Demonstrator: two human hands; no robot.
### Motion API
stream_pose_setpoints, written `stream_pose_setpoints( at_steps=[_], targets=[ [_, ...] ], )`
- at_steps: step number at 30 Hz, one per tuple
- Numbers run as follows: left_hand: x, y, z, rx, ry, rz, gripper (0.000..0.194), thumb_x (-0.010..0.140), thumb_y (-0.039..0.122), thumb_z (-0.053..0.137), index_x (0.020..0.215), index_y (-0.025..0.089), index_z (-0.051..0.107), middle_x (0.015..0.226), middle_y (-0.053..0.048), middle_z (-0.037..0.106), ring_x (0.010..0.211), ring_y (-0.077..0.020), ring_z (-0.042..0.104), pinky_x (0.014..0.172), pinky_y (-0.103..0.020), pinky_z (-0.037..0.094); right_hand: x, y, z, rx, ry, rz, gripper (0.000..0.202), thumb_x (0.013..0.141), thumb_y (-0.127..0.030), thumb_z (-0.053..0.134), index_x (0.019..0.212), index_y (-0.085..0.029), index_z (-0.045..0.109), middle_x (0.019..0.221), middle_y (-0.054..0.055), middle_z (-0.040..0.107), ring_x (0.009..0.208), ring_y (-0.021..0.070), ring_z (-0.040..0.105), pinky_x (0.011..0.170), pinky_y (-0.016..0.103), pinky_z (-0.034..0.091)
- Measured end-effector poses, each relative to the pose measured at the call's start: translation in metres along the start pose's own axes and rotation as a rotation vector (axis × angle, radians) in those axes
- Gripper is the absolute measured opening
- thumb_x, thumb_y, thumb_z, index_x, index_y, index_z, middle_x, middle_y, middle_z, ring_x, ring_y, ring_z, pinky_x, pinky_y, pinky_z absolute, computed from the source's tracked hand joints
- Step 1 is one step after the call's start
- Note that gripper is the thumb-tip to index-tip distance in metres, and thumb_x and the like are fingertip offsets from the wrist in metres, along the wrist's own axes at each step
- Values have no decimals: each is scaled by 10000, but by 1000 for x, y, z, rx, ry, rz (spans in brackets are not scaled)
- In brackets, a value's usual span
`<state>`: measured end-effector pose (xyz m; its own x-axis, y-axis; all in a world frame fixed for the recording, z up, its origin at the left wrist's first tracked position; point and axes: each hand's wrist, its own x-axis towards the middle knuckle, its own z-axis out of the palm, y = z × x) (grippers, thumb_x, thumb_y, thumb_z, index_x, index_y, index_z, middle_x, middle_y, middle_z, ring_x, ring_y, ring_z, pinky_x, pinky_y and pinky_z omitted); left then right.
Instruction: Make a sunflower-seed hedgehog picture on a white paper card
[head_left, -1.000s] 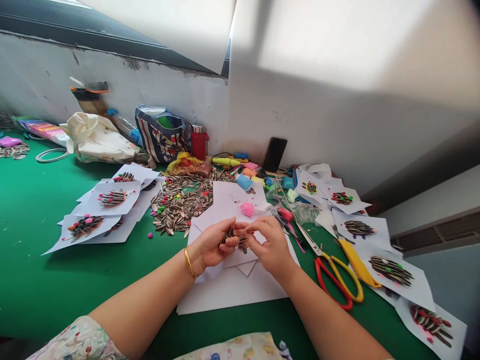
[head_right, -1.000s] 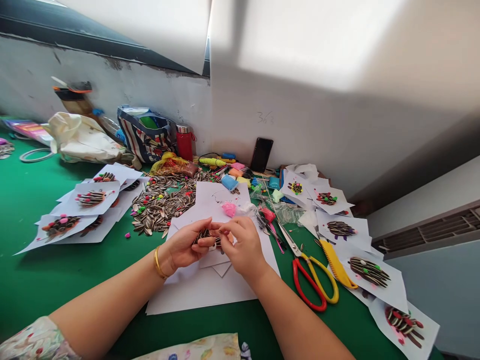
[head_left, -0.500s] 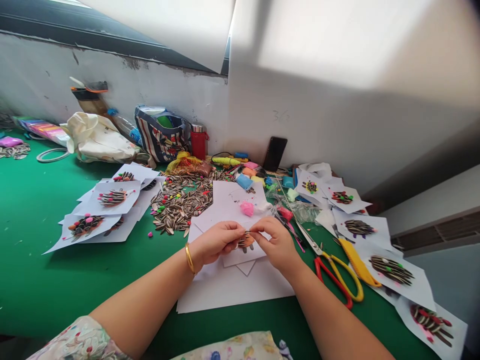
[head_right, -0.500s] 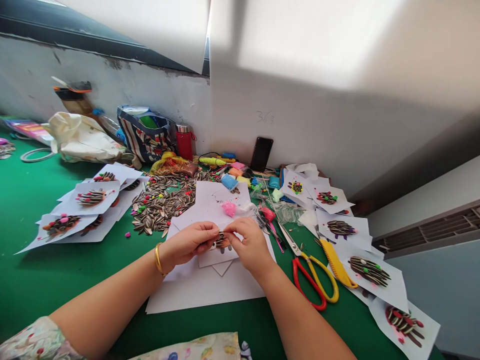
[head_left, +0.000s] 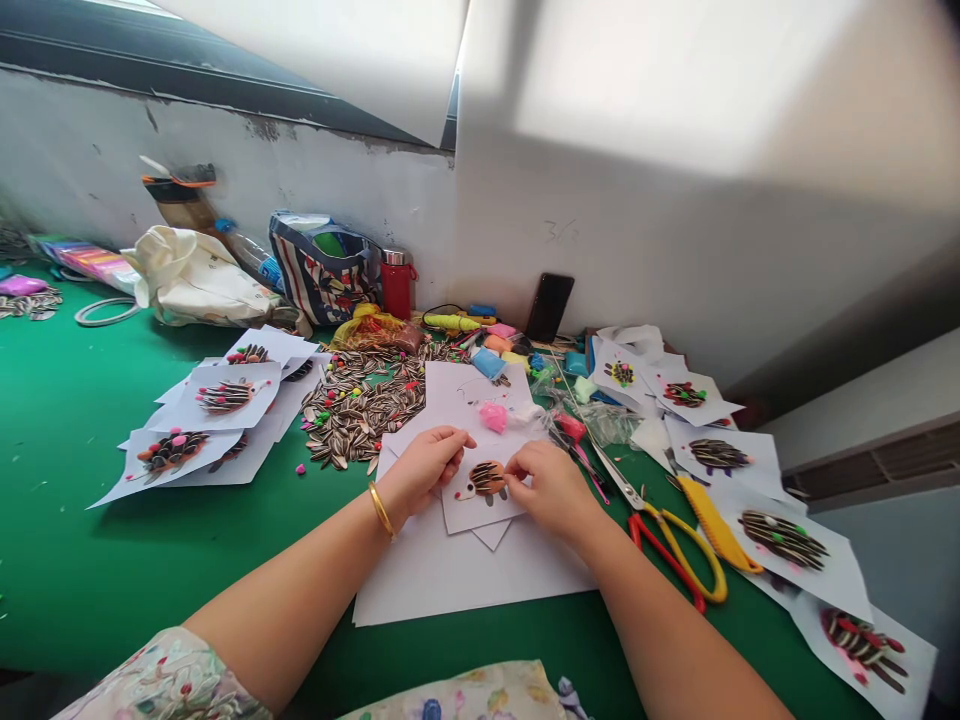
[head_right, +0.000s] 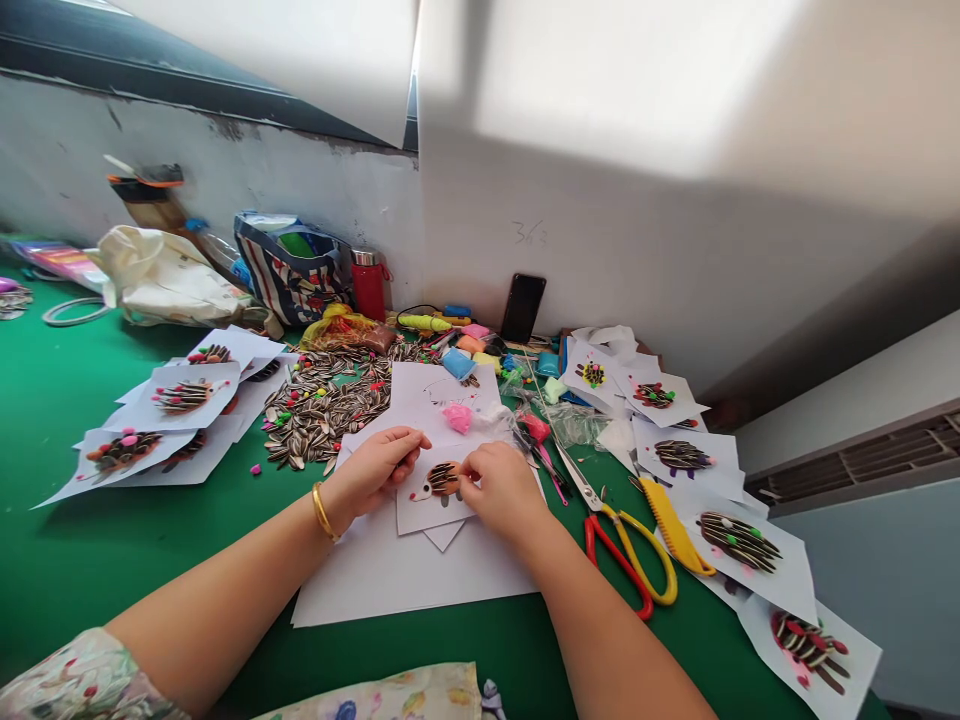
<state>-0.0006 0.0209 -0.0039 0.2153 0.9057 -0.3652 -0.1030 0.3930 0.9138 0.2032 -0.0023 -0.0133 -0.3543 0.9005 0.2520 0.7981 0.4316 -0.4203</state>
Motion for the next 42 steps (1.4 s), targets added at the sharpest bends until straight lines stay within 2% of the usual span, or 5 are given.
stream_pose_setpoints(
  at_steps=[25, 32, 35, 38, 42],
  targets=[
    [-2, 1, 3, -66, -3, -43, 187, 846, 313, 622, 820, 129, 640, 582, 53, 448, 405, -21, 339, 360, -134, 204, 2, -9, 10, -268, -49, -120, 83, 866, -188, 650, 786, -190, 672, 833, 26, 671, 843, 191, 540, 732, 327, 296],
    [2, 2, -7, -662, -162, -297, 143, 940, 199, 501, 880, 108, 594, 656, 32, 468, 421, -9, 389, 323, -80, 245, 0, -6, 10, -217, -39, -100, 60, 860, -216, 669, 834, -216, 723, 804, 23, 676, 827, 199, 554, 733, 330, 319],
    [2, 4, -9, -875, -195, -357, 165, 963, 210, 476, 900, 106, 588, 700, -9, 528, 499, -38, 507, 392, -86, 407, -1, -4, 7, -146, 26, -99, 80, 862, -207, 654, 838, -217, 729, 808, 26, 677, 817, 190, 561, 750, 323, 349],
    [-1, 6, -7, -923, -113, -340, 209, 974, 254, 468, 950, 99, 605, 802, -83, 611, 677, -121, 648, 574, -196, 581, -2, -6, 3, -68, 146, -108, 109, 877, -191, 612, 832, -204, 711, 807, 34, 666, 815, 186, 562, 764, 319, 375],
    [-6, 6, -1, -946, -77, -280, 275, 979, 291, 459, 1038, 68, 609, 982, -170, 664, 962, -238, 690, 836, -356, 607, -3, -15, -1, 8, 289, -129, 122, 901, -193, 570, 854, -201, 682, 834, 43, 656, 838, 200, 558, 776, 333, 398]
  ],
)
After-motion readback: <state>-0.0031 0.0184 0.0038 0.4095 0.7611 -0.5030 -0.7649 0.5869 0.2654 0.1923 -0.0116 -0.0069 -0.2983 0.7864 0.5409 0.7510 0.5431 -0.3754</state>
